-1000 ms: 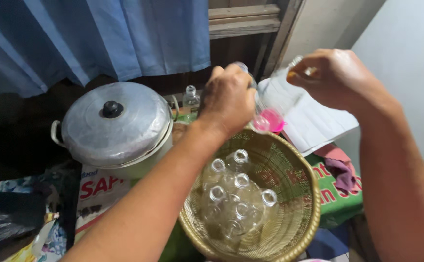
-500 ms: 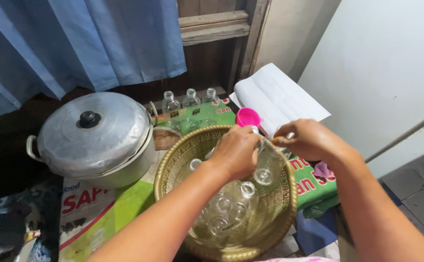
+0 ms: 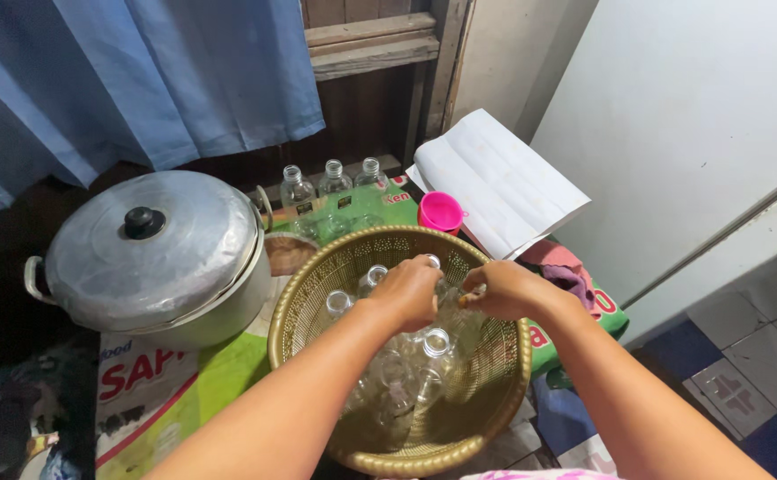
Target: The person applies adhesive labels to clear plastic bottles one by one, smoothing each label onto the bottle surface. After labeling, the person places the bottles into a woven basket and then transfers them into a pink colander filled with water.
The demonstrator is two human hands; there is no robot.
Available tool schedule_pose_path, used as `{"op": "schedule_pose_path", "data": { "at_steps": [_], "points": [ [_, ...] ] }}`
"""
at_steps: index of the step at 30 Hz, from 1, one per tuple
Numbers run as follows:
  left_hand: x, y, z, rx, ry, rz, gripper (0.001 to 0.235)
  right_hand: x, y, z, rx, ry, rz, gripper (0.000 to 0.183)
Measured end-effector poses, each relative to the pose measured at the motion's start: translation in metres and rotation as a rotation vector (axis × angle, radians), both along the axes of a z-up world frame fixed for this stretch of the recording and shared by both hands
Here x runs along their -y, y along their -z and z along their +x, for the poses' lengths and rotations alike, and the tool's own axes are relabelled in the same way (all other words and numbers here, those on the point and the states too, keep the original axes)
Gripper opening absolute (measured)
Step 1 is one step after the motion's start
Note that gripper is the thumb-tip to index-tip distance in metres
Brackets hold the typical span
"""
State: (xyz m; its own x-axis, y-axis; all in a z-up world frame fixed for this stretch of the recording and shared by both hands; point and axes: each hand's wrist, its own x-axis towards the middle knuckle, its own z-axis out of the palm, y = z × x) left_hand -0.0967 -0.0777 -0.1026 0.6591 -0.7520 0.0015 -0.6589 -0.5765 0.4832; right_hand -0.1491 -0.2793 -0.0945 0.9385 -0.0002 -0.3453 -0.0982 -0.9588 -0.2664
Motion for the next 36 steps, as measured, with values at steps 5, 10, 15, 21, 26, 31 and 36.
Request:
{"op": "schedule_pose_path", "data": {
  "at_steps": [5,10,15,21,26,31,36],
  "points": [
    [-0.003,-0.002,0.003,-0.073,-0.047,0.019,0.035,-0.005,-0.009,0.005,0.002,0.015,0.028,0.037],
    [-0.011,-0.004,0.012,-0.117,-0.063,0.032,0.045,-0.01,-0.022,0.019,-0.092,0.142,0.053,0.038],
    [-0.025,0.003,0.038,0.017,-0.123,-0.096,0.034,-0.02,-0.03,0.053,0.101,-0.13,0.038,0.035],
    [-0.047,0.005,0.104,0.149,-0.382,-0.043,0.03,-0.043,-0.029,0.121,0.123,-0.077,0.059,0.045],
    [-0.066,-0.008,0.16,0.008,-0.54,0.141,0.037,-0.067,-0.001,0.197,0.421,-0.357,0.058,0.055],
    [-0.078,-0.007,0.195,-0.04,-0.607,0.187,0.046,-0.09,0.034,0.263,0.454,-0.4,0.013,0.064],
    [-0.083,0.006,0.224,-0.077,-0.557,0.247,0.044,-0.094,0.066,0.303,0.433,-0.416,0.04,0.061]
  ]
}}
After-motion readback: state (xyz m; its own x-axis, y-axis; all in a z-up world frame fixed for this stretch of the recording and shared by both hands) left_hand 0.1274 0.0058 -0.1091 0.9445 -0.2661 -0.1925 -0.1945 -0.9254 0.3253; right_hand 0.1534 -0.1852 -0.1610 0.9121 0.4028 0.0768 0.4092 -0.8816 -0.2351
